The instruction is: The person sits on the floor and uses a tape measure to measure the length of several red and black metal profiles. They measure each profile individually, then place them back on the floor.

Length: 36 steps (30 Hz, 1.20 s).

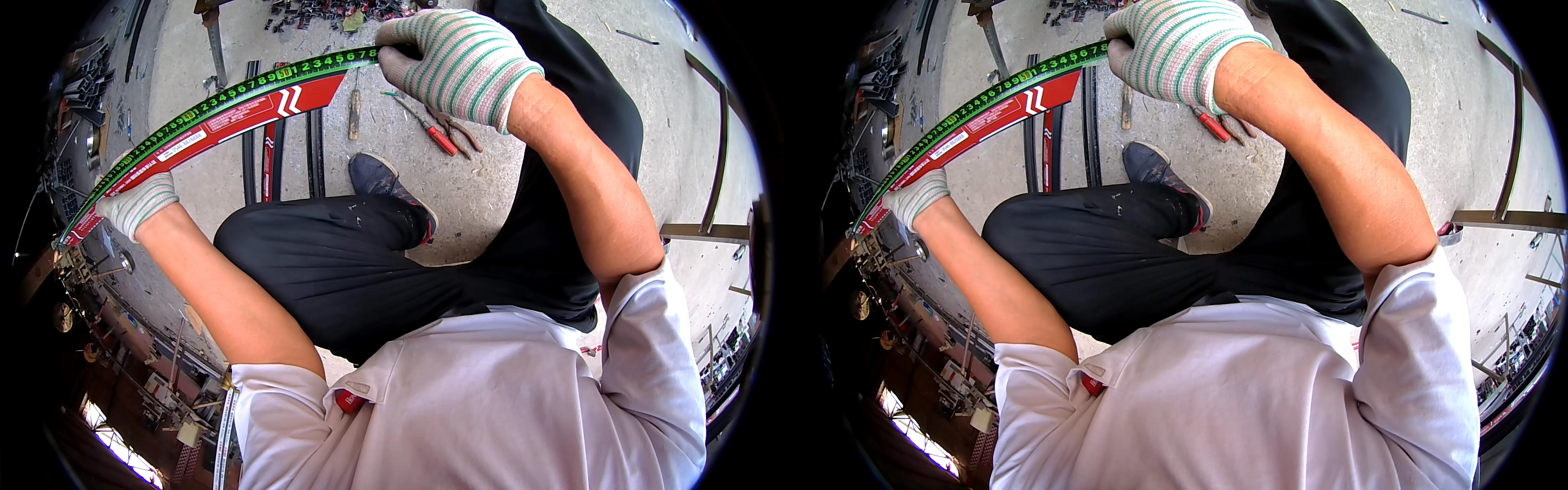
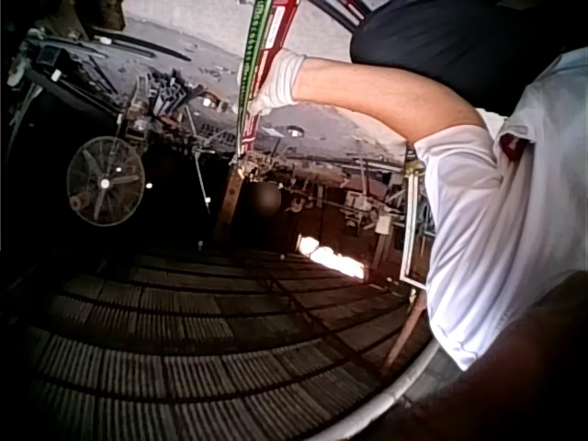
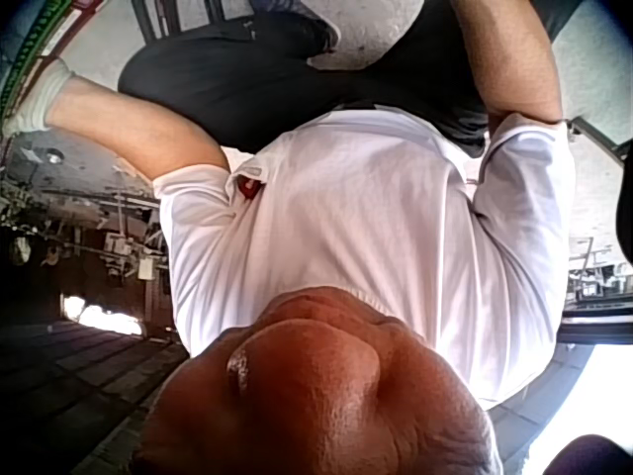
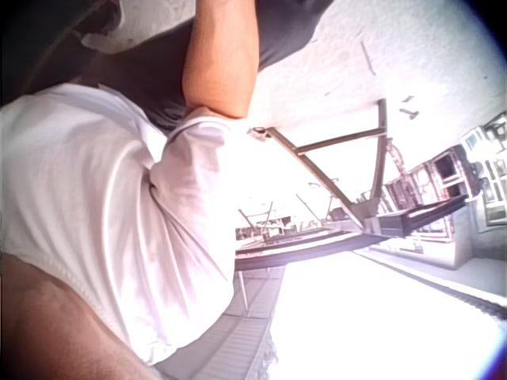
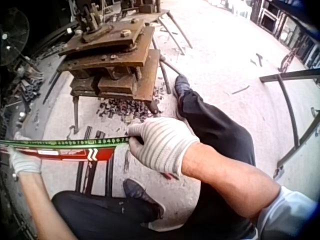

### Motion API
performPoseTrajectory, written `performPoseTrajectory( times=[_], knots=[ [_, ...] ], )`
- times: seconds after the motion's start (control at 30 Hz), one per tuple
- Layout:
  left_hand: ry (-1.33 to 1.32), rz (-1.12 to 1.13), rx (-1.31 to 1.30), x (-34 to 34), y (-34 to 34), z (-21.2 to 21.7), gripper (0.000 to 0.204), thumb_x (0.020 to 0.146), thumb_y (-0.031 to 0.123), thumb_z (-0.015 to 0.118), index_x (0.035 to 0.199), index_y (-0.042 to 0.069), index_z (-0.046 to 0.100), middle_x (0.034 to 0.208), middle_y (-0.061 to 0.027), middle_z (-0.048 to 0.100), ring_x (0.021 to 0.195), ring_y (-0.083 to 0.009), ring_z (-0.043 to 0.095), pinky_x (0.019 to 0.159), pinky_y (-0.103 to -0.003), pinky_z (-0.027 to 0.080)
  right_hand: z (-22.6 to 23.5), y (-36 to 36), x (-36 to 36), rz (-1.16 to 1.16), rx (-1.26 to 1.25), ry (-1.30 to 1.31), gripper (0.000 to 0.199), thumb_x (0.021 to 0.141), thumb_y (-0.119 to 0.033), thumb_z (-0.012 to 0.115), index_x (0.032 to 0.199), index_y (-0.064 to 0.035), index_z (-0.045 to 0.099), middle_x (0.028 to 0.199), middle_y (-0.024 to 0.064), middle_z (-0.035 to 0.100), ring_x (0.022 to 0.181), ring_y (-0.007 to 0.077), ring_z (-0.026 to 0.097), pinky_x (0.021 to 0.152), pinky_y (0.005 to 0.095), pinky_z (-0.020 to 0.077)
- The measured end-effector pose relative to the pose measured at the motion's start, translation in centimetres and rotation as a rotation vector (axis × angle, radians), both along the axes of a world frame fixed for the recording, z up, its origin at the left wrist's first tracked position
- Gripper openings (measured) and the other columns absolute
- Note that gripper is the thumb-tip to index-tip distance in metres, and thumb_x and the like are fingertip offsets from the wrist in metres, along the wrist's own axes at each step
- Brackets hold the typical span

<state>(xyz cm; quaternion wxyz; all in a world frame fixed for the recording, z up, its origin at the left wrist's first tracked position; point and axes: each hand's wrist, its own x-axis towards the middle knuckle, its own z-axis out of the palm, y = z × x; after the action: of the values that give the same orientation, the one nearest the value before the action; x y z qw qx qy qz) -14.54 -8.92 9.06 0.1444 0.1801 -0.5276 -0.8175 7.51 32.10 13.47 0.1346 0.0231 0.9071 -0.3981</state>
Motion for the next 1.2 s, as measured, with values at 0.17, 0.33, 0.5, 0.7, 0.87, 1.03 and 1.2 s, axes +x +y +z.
performPoseTrajectory(
  times=[0.17, 0.33, 0.5, 0.7, 0.87, 1.03, 1.2],
  knots=[
    [-0.022, 0.053, 0.026, 0.8, 1.6, 0.6, 0.050, 0.101, 0.060, 0.029, 0.111, 0.018, 0.053, 0.103, -0.0106, 0.062, 0.103, -0.0309, 0.062, 0.090, -0.064, 0.049, 0.3, 0.3, 0.3, 0.009, -0.036, 0.014, 0.028, 0.098, -0.022, 0.049, 0.090, -0.0035, 0.069, 0.060, 0.0162, 0.065, 0.052, 0.0319, 0.067, 0.060, 0.0432, 0.0573],
    [-0.025, 0.075, 0.028, 1.3, 2.0, 1.0, 0.045, 0.102, 0.058, 0.030, 0.109, 0.020, 0.053, 0.101, -0.0098, 0.062, 0.099, -0.0307, 0.063, 0.088, -0.063, 0.050, 0.0, 0.0, 0.0, 0.012, 0.009, 0.005, 0.028, 0.097, -0.022, 0.050, 0.090, -0.0034, 0.069, 0.061, 0.0167, 0.065, 0.054, 0.0328, 0.068, 0.062, 0.0438, 0.0574],
    [-0.034, 0.077, 0.028, 1.5, 2.2, 1.1, 0.045, 0.102, 0.058, 0.031, 0.110, 0.020, 0.053, 0.103, -0.0099, 0.062, 0.100, -0.0308, 0.063, 0.089, -0.064, 0.049, -0.7, 0.0, 0.3, 0.007, 0.040, 0.078, 0.027, 0.095, -0.024, 0.052, 0.091, -0.0040, 0.070, 0.068, 0.0187, 0.067, 0.063, 0.0365, 0.069, 0.067, 0.0460, 0.0567],
    [-0.043, 0.073, 0.029, 1.4, 2.1, 1.1, 0.044, 0.101, 0.057, 0.032, 0.111, 0.021, 0.054, 0.101, -0.0098, 0.062, 0.099, -0.0307, 0.063, 0.089, -0.064, 0.049, -1.4, -0.2, 0.2, -0.012, 0.078, 0.117, 0.027, 0.095, -0.025, 0.053, 0.094, -0.0048, 0.071, 0.075, 0.0201, 0.068, 0.070, 0.0388, 0.068, 0.070, 0.0471, 0.0559],
    [-0.034, 0.026, 0.061, 0.8, 1.3, 0.9, 0.041, 0.101, 0.057, 0.034, 0.111, 0.023, 0.054, 0.098, -0.0082, 0.061, 0.095, -0.0302, 0.062, 0.087, -0.063, 0.050, -4.4, -1.6, 0.7, -0.155, 0.183, 0.191, 0.029, 0.098, -0.028, 0.064, 0.116, -0.0075, 0.075, 0.085, 0.0140, 0.075, 0.075, 0.0264, 0.074, 0.076, 0.0342, 0.0591],
    [0.008, -0.001, 0.088, 0.6, 0.7, 0.3, 0.036, 0.099, 0.057, 0.036, 0.110, 0.028, 0.054, 0.098, -0.0074, 0.060, 0.094, -0.0297, 0.061, 0.087, -0.066, 0.048, -4.2, -1.4, 0.7, -0.151, 0.144, 0.190, 0.031, 0.097, -0.029, 0.064, 0.116, -0.0071, 0.075, 0.084, 0.0164, 0.073, 0.074, 0.0272, 0.073, 0.075, 0.0350, 0.0582],
    [-0.052, 0.151, 0.083, 3.2, 5.9, 2.4, 0.038, 0.098, 0.059, 0.040, 0.094, 0.024, 0.056, 0.085, -0.0065, 0.059, 0.085, -0.0288, 0.059, 0.082, -0.063, 0.050, -4.1, -0.9, 0.6, -0.114, 0.185, 0.156, 0.029, 0.097, -0.027, 0.063, 0.112, -0.0059, 0.075, 0.086, 0.0189, 0.072, 0.078, 0.0312, 0.072, 0.077, 0.0364, 0.0571]
  ],
)
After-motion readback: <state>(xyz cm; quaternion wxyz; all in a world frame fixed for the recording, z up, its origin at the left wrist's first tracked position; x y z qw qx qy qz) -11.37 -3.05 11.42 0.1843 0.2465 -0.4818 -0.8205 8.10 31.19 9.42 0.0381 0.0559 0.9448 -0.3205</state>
